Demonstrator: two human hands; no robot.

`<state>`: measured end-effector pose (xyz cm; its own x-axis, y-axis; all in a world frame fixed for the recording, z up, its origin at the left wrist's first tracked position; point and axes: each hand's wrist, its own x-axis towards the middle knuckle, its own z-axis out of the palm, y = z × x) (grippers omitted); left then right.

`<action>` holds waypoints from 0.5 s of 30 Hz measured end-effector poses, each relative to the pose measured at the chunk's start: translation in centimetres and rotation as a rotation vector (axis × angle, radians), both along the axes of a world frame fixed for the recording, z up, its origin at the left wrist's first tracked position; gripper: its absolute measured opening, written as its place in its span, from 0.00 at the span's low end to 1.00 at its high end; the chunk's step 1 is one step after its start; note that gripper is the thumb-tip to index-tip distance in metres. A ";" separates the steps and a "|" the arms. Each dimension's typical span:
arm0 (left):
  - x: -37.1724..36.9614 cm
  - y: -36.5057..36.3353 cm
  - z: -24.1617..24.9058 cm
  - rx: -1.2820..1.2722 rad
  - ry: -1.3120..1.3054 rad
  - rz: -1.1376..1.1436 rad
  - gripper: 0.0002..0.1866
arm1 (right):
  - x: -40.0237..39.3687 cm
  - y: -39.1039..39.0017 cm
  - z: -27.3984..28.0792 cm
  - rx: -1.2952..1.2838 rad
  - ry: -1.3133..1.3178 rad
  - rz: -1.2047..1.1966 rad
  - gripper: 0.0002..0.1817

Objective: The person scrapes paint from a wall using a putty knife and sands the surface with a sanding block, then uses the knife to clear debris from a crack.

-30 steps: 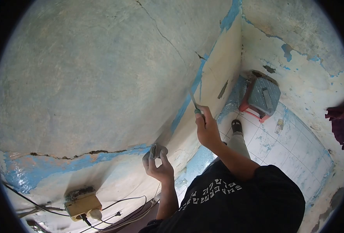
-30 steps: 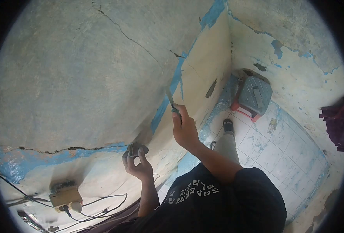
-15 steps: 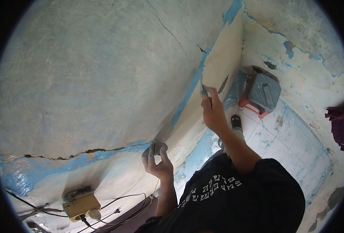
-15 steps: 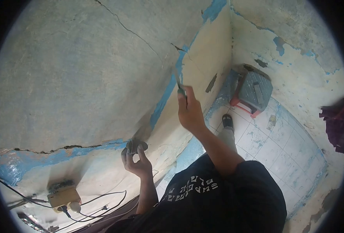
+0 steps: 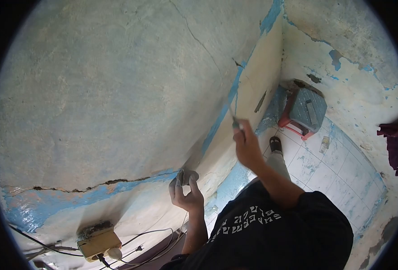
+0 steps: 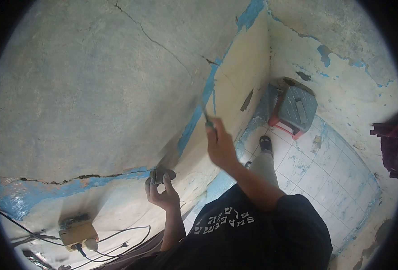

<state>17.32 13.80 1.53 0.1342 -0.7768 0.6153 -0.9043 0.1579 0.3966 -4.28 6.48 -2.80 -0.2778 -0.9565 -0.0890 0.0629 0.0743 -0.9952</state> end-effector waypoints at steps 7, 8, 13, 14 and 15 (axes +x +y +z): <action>-0.6 -0.3 0.2 -0.019 0.016 -0.013 0.16 | -0.3 0.6 0.0 -0.054 0.021 0.027 0.16; -0.5 -0.2 0.1 -0.006 0.004 -0.007 0.15 | -0.1 0.9 -0.2 -0.056 0.014 0.038 0.16; -0.3 0.0 0.2 0.027 0.010 0.000 0.15 | -1.2 0.2 0.8 0.008 -0.012 0.065 0.18; -0.3 -0.1 0.1 0.018 0.010 -0.002 0.15 | -1.2 0.2 0.8 -0.011 -0.021 0.052 0.18; -0.4 -0.1 0.0 0.011 0.011 -0.005 0.15 | -1.2 0.2 0.6 -0.028 -0.031 0.039 0.18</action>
<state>16.88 13.74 1.58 0.1370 -0.7842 0.6052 -0.8993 0.1577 0.4079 -5.43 6.68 -2.16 -0.2377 -0.9688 -0.0701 0.0909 0.0497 -0.9946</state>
